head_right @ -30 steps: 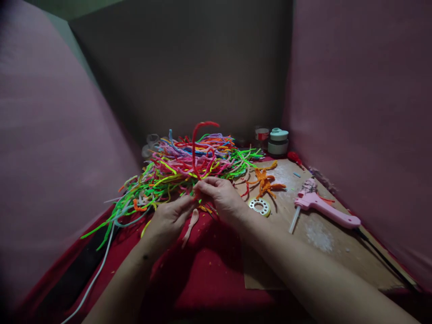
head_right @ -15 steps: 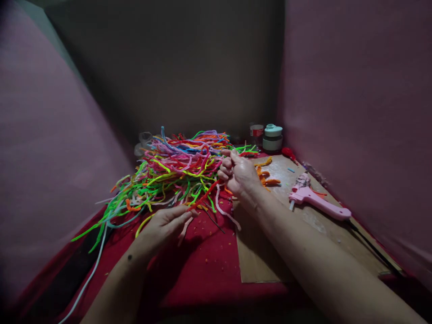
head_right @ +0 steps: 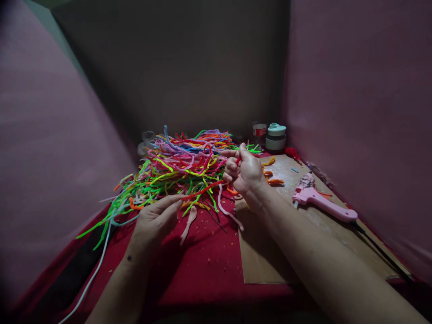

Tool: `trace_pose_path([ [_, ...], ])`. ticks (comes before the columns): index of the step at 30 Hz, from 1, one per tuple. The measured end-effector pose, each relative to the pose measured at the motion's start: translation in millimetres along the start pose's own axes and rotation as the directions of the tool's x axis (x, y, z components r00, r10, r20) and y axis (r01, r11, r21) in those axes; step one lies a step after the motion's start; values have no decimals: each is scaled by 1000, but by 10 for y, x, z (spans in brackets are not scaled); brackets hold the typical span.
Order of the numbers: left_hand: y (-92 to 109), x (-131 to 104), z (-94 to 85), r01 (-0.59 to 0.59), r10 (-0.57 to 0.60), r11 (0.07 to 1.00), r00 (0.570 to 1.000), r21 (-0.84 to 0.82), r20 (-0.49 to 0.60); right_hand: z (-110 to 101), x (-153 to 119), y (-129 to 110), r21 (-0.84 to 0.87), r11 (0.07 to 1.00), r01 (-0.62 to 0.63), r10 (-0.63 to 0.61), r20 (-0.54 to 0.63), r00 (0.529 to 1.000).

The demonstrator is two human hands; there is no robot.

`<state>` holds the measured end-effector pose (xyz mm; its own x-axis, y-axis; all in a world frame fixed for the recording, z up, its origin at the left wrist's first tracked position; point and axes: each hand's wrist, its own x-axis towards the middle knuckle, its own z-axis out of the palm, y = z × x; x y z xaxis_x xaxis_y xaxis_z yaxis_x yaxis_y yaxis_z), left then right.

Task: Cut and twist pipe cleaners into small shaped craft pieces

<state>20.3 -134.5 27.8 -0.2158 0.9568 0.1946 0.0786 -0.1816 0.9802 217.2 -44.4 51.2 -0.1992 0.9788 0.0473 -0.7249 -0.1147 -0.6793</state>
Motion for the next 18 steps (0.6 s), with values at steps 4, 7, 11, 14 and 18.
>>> trace_pose_path([
  [4, 19, 22, -55, -4, 3, 991, 1000, 135, 2, 19, 25, 28, 26, 999, 43, -39, -144, 989],
  [7, 44, 45, -90, -71, 82, 988, 994, 140, -76, 34, 11, 73, -7, 1000, 6, -7, -134, 991],
  [11, 94, 69, -140, -31, 16, 977, 997, -211, -72, 76, -53, 156, -53, 992, -112, 115, 47, 992],
  [14, 120, 71, -157, 21, -32, 859, 999, -512, -14, 118, -101, 249, -20, 988, -154, 156, 146, 977],
  [18, 109, 38, -102, 13, 35, 807, 997, -590, 70, 155, -132, 356, 65, 983, -172, 160, 155, 975],
])
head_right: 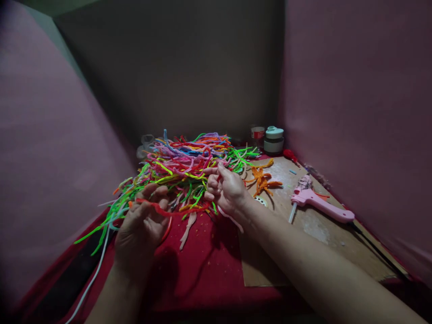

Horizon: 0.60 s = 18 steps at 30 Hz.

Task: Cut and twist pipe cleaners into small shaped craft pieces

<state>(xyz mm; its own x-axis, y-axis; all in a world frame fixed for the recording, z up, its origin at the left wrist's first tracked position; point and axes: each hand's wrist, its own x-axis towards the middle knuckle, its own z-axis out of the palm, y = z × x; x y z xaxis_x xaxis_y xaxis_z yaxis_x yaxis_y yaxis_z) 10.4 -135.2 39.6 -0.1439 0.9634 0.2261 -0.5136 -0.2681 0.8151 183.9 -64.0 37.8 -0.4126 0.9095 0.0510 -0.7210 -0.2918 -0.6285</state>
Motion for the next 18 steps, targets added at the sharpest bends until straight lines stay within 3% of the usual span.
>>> trace_pose_path([
  [4, -61, -69, 61, -21, -6, 986, 987, 168, 160, 2, 11, 33, 63, 997, 48, -42, -99, 994],
  [7, -82, -112, 97, -59, -39, 925, 967, 375, 250, 8, 20, 35, 65, 993, 102, -87, -198, 976],
  [12, -206, -73, 112, -317, -67, 618, 890, 719, 450, 35, 24, 33, 92, 988, 127, -93, -310, 946],
  [15, -288, -40, 122, -465, -11, 522, 835, 715, 551, 37, 28, 25, 140, 986, 89, -40, -320, 946],
  [18, -282, -59, 191, -504, 24, 565, 801, 653, 598, 29, 38, 40, 180, 983, 45, 16, -323, 946],
])
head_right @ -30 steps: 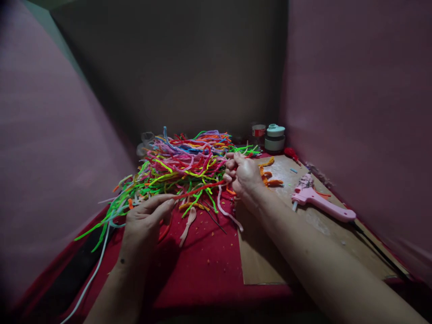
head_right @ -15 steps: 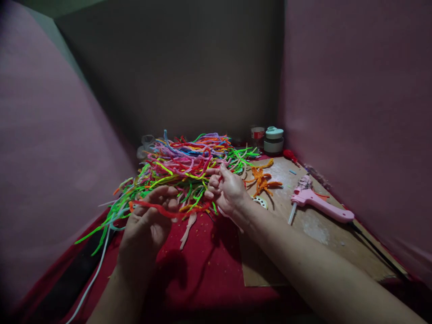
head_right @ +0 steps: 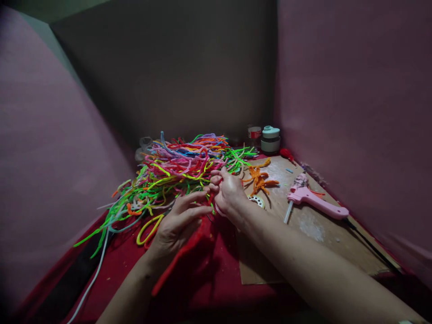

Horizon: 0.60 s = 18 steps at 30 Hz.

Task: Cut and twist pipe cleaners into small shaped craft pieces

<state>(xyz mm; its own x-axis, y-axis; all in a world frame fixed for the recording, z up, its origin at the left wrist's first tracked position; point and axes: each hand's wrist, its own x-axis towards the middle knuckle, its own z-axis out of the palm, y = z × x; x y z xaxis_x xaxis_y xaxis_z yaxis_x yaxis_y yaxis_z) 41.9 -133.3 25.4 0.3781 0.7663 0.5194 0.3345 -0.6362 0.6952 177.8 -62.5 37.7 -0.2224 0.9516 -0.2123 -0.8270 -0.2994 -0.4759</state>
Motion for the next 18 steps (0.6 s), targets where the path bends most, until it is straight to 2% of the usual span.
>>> trace_pose_path([
  [2, 82, 24, 20, 42, -46, 992, 999, -115, -29, -9, 11, 25, 8, 999, -50, 50, -13, 999],
  [4, 149, 61, 45, 101, -147, 944, 981, -314, -127, -20, 18, 50, -5, 994, -113, 113, 5, 994],
  [7, 174, 151, 70, 107, -302, 772, 929, -627, -214, -35, 13, 60, -43, 987, -155, 159, 99, 982],
  [9, 155, 225, 57, 59, -376, 651, 891, -757, -254, -40, -3, 40, -72, 988, -135, 147, 188, 971],
  [12, 119, 329, -9, 31, -459, 557, 844, -830, -276, -36, -42, -12, -140, 985, -99, 140, 327, 934],
  [15, 93, 410, -78, 94, -488, 562, 840, -821, -238, -20, -86, -58, -235, 969, -79, 173, 418, 892],
  [18, 58, 461, -108, 154, -511, 579, 833, -801, -209, -7, -112, -102, -308, 949, -62, 200, 438, 876],
])
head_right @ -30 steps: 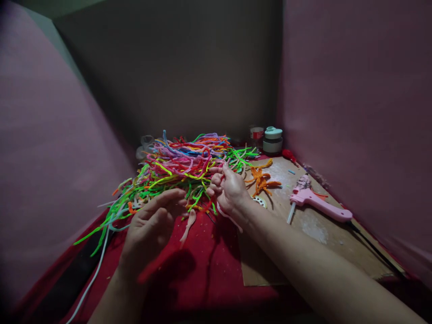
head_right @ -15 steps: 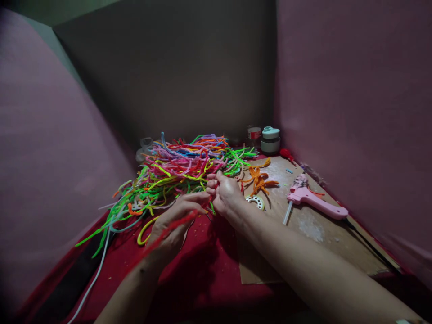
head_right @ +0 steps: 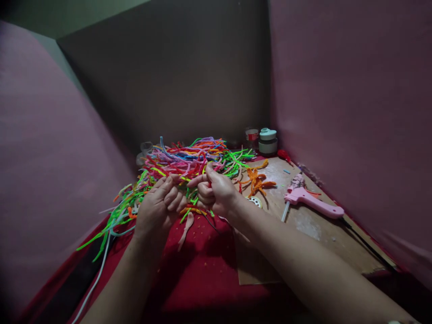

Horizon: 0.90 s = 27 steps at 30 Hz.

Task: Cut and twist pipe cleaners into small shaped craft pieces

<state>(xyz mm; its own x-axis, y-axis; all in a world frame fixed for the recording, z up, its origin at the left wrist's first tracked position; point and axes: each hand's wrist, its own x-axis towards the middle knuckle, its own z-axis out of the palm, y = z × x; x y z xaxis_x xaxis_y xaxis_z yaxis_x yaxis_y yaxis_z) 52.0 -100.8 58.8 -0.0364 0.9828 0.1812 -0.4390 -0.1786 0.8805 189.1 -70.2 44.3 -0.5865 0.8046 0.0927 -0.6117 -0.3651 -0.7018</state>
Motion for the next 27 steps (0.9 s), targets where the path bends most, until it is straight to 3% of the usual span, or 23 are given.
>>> trace_pose_path([
  [3, -42, 48, -35, 56, -56, 998, 998, 4, -8, 1, -5, -49, -13, 1000, -3, 3, 16, 1000],
  [6, -111, 94, -109, 59, -60, 996, 998, -65, -19, 10, 8, -62, 73, 994, 85, -85, -1, 996],
  [10, -178, 154, -219, 38, -76, 971, 985, -234, -154, -4, 50, 49, 111, 967, 227, -216, -106, 971],
  [15, -169, 182, -258, 9, -105, 926, 967, -377, -234, -66, 104, 251, 87, 987, 133, -116, -174, 978],
  [18, -158, 166, -241, -32, -63, 905, 976, -425, -207, -49, 98, 296, 113, 986, 124, -110, -126, 986],
  [20, -169, 151, -231, -39, -45, 901, 982, -433, -181, -21, 87, 318, 63, 992, 111, -103, -123, 987],
  [24, -221, 127, -230, -73, 5, 931, 982, -357, -187, 7, 80, 383, -133, 982, 135, -164, -241, 957],
  [27, -243, 113, -230, -75, 28, 962, 983, -262, -180, -5, 84, 412, -215, 963, 161, -209, -224, 952],
])
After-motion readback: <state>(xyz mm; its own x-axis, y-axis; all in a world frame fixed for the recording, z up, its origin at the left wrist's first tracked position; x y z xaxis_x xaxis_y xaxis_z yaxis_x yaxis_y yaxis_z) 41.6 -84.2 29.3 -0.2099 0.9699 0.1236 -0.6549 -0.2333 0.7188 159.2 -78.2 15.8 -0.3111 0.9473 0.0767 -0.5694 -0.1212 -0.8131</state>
